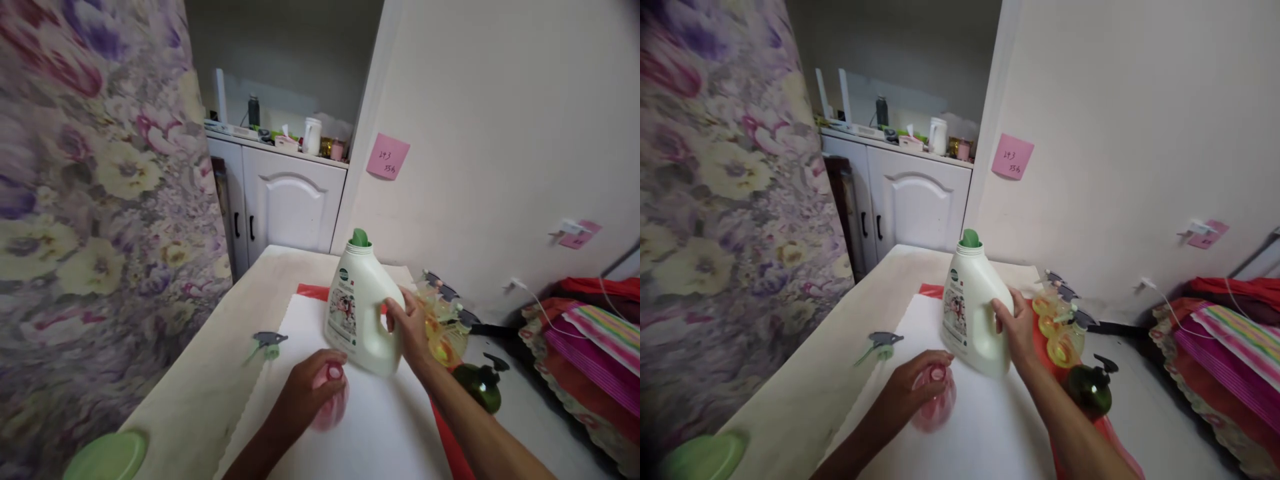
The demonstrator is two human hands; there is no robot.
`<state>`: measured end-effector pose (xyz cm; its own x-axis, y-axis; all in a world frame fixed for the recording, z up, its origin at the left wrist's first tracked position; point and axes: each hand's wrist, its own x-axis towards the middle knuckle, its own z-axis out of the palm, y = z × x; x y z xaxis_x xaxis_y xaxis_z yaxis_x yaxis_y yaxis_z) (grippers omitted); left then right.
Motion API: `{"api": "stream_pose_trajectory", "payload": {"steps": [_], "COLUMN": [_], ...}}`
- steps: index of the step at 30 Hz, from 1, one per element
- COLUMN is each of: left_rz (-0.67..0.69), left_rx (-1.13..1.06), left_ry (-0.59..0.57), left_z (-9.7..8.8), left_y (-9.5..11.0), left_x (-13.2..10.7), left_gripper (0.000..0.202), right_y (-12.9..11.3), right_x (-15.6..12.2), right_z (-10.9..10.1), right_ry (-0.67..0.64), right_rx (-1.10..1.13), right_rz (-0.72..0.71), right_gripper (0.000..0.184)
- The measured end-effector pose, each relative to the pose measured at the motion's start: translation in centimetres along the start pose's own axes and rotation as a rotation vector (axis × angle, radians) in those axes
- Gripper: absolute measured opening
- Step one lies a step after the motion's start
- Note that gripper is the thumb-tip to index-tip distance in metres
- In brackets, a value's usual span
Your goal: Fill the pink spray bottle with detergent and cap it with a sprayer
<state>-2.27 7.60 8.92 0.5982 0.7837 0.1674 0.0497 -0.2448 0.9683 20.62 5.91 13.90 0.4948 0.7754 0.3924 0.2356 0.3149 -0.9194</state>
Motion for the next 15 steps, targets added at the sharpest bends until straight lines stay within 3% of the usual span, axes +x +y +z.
{"api": "stream_pose_trajectory", "payload": {"steps": [3,6,10,15], "left_rz": [-0.005,0.012,-0.001,-0.006], "left_rx": [0.001,0.022,0.075,0.108], "left_ry": [-0.009,-0.020,-0.019,0.033], "left_z": [-0.3,-0.5,-0.6,-0.6], "left_y": [0.0,-0.3,-0.7,-0.8], "left_x": [0.1,0.1,0.1,0.1], "left_gripper": [0.028,0.027,0.029,0.025], "right_y": [2.6,5.1,7.4,7.5], "right_x": [1.4,1.7,0.8,0.2], "right_z": [2.9,4.5,4.8,4.2], "right_ry": [0.016,0.022,0.020,-0.040], "right_rx": [0.064,0.110,0.126,0.084], "right_rz": [-0.020,-0.021,-0.008,-0.004], "right_gripper": [0.047,0.048,0.052,0.045]}}
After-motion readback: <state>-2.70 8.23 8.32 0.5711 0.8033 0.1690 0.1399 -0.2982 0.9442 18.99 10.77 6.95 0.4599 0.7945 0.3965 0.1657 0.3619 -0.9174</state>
